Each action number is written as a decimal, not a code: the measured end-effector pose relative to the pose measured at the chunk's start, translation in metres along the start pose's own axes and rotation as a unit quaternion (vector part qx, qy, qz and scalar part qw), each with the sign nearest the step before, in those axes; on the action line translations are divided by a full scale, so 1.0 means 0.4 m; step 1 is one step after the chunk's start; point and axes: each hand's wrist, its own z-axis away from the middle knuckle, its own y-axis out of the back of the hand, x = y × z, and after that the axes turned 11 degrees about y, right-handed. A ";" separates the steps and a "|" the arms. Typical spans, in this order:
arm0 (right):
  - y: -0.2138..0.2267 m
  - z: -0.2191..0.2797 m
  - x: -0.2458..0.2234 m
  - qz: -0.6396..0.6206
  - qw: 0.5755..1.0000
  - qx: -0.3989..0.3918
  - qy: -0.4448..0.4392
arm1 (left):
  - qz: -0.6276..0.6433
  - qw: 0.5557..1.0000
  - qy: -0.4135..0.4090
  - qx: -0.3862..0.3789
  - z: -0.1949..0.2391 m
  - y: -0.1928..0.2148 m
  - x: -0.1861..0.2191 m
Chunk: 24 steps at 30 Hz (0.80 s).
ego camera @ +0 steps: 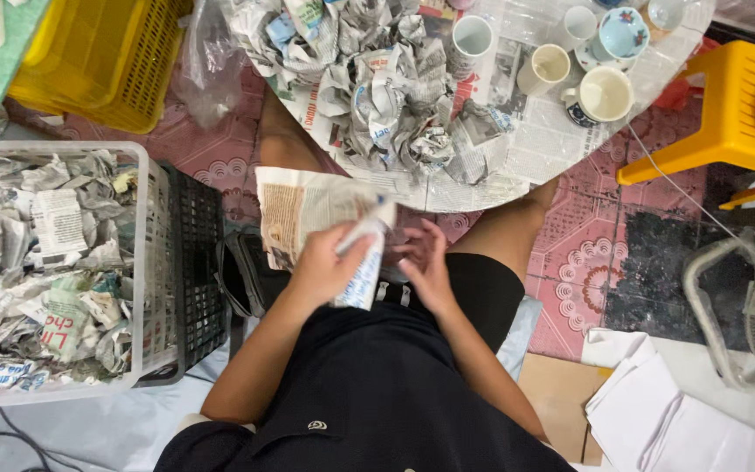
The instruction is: The person sits on the floor and wraps disposable cups with newspaper sheets. They pick up a cup, place it on a newspaper, fold the paper around the cup, and roll it into a tight bundle. The wrapped bundles are placed into a nearby pile.
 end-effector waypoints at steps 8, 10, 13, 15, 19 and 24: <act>0.086 0.099 0.192 0.046 0.994 -0.084 -0.048 | 0.147 0.928 -0.050 -0.340 -0.049 -0.099 -0.067; 0.074 0.103 0.213 0.004 0.992 -0.104 -0.071 | 0.196 0.893 -0.143 -0.378 -0.056 -0.136 -0.102; 0.019 0.065 0.228 -0.082 0.984 -0.120 -0.101 | 0.250 0.833 -0.066 -0.489 -0.047 -0.184 -0.175; -0.021 0.008 0.225 -0.143 0.972 -0.142 -0.125 | 0.309 0.795 0.008 -0.523 -0.024 -0.221 -0.226; -0.089 0.021 0.251 -0.286 0.933 -0.140 -0.165 | 0.361 0.751 0.065 -0.549 -0.025 -0.250 -0.313; -0.218 0.063 0.310 -0.657 0.711 0.121 0.220 | 0.432 0.760 0.135 -0.466 -0.051 -0.233 -0.346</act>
